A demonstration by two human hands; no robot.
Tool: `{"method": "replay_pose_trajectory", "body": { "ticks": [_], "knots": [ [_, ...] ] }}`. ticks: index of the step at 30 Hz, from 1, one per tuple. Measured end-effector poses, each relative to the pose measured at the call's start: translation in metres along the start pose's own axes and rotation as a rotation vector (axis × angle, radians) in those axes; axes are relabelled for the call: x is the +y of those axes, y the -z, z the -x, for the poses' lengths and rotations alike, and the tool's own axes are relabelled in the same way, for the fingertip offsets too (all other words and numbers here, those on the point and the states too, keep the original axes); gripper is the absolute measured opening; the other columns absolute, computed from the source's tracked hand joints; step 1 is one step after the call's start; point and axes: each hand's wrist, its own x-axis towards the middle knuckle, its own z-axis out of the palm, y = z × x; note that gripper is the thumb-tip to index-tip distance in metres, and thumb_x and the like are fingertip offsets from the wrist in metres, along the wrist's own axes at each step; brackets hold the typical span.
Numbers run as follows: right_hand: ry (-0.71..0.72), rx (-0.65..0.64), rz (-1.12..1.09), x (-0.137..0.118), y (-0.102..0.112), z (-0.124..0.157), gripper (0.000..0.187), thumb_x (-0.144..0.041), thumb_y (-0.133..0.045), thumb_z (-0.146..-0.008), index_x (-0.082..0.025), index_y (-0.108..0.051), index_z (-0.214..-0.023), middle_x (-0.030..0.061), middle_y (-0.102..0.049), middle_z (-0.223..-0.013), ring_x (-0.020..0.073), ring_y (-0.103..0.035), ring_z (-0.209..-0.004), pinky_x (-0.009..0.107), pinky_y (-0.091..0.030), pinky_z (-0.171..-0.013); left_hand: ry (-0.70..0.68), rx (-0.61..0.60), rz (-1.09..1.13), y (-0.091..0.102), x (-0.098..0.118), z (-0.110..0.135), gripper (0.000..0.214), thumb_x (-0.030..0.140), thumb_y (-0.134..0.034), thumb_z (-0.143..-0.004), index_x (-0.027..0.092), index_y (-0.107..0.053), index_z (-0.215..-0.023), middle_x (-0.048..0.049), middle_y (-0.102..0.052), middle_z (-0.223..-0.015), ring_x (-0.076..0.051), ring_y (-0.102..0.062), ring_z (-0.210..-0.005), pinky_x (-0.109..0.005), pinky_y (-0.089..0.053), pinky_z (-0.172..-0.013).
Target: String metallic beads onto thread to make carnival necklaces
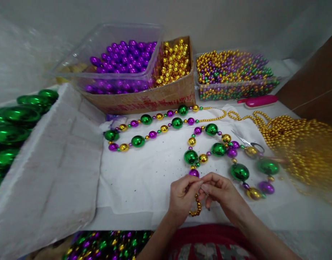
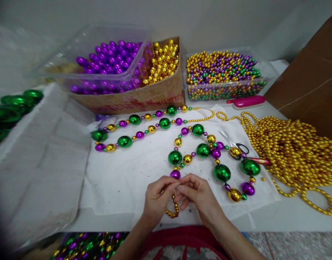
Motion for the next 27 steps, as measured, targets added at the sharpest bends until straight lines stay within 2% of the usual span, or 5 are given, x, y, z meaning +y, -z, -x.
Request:
{"method": "replay_pose_trajectory", "body": {
  "ticks": [9,14,20,24,27],
  "knots": [
    [-0.147,-0.123,-0.243,-0.002,0.009,0.0,0.012,-0.021,-0.075,-0.071,-0.014,-0.065,-0.075,0.002,-0.064,-0.077,0.0098,-0.059,-0.066,0.015,-0.044,-0.048,0.115,-0.025,0.144,0.005,-0.004,0.005,0.01,0.024,-0.063,-0.076,0.017,-0.068,-0.07,-0.0018,-0.064,-0.064,-0.014,-0.057,-0.062,-0.024,-0.044,-0.061],
    [-0.164,-0.055,-0.439,0.002,0.029,0.002,0.009,-0.013,-0.073,-0.07,-0.016,-0.066,-0.075,0.0041,-0.063,-0.101,0.0156,-0.061,-0.094,0.021,-0.048,-0.064,0.176,0.202,0.271,0.02,-0.029,0.008,0.018,0.03,-0.064,-0.077,0.015,-0.063,-0.068,-0.0064,-0.06,-0.108,-0.012,-0.056,-0.068,-0.024,-0.048,-0.059],
    [-0.107,-0.03,-0.677,0.023,0.043,-0.002,0.011,-0.012,-0.07,-0.074,-0.018,-0.064,-0.08,0.0041,-0.065,-0.1,0.0209,-0.05,-0.117,0.021,-0.049,-0.068,0.344,0.156,0.726,0.026,-0.045,0.014,0.019,0.03,-0.066,-0.077,0.014,-0.06,-0.069,-0.0024,-0.058,-0.076,-0.012,-0.054,-0.07,-0.024,-0.046,-0.067],
    [-0.134,-0.085,-0.814,0.024,0.026,-0.004,0.008,-0.012,-0.065,-0.079,-0.018,-0.06,-0.08,-0.0006,-0.057,-0.074,0.0132,-0.06,-0.086,0.017,-0.046,-0.055,0.451,-0.033,1.239,0.021,-0.032,0.014,0.022,0.026,-0.068,-0.076,0.015,-0.053,-0.064,-0.0022,-0.058,-0.077,-0.018,-0.056,-0.088,-0.033,-0.044,-0.085],
    [-0.137,-0.147,-0.841,0.016,0.014,-0.004,0.01,-0.014,-0.061,-0.083,-0.015,-0.055,-0.074,-0.0033,-0.044,-0.065,0.0073,-0.048,-0.06,0.016,-0.041,-0.049,0.51,-0.083,1.416,0.017,-0.025,0.015,0.02,0.023,-0.059,-0.084,0.015,-0.051,-0.066,0.0026,-0.048,-0.06,-0.013,-0.054,-0.071,-0.031,-0.045,-0.076]
  ]
}}
